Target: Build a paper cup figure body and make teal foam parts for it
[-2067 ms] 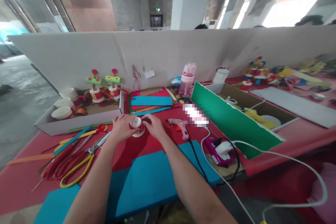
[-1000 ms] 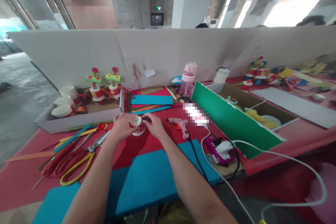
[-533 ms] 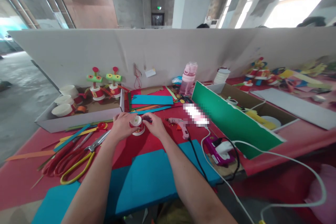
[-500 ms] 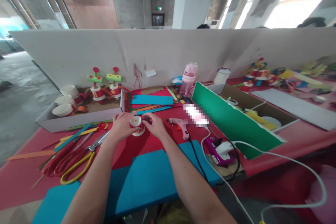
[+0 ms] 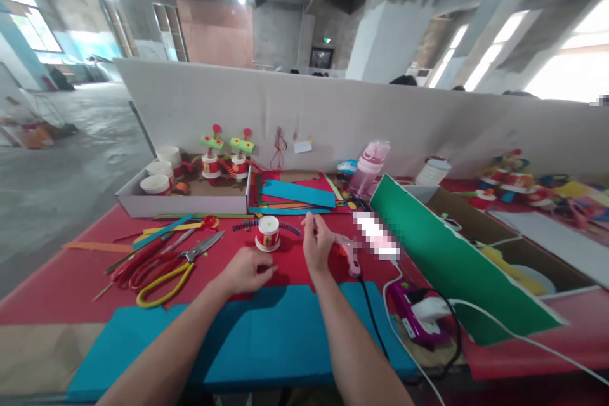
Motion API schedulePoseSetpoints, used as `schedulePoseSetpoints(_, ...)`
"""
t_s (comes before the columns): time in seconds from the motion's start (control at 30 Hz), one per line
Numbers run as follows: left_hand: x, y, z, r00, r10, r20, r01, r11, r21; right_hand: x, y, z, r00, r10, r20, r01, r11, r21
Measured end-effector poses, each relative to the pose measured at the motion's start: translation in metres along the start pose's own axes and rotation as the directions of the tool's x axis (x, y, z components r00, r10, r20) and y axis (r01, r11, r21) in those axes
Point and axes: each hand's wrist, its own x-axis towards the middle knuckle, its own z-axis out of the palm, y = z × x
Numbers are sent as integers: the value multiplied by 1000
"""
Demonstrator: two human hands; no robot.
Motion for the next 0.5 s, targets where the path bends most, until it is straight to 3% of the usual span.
schedulePoseSetpoints(0.13,3,-4,25,992,16,129,-23,998,55,-9,-5,1,999,-7,49,6,1000,29)
schedulePoseSetpoints(0.33,4,-7,27,995,-4,95,0,999,42,-13,-1,1,987,158,-12,-154,977,149)
schedulePoseSetpoints(0.5,4,-8,26,995,-9,95,7,1000,18,-27,-7,10,989,44,138,-55,995,78)
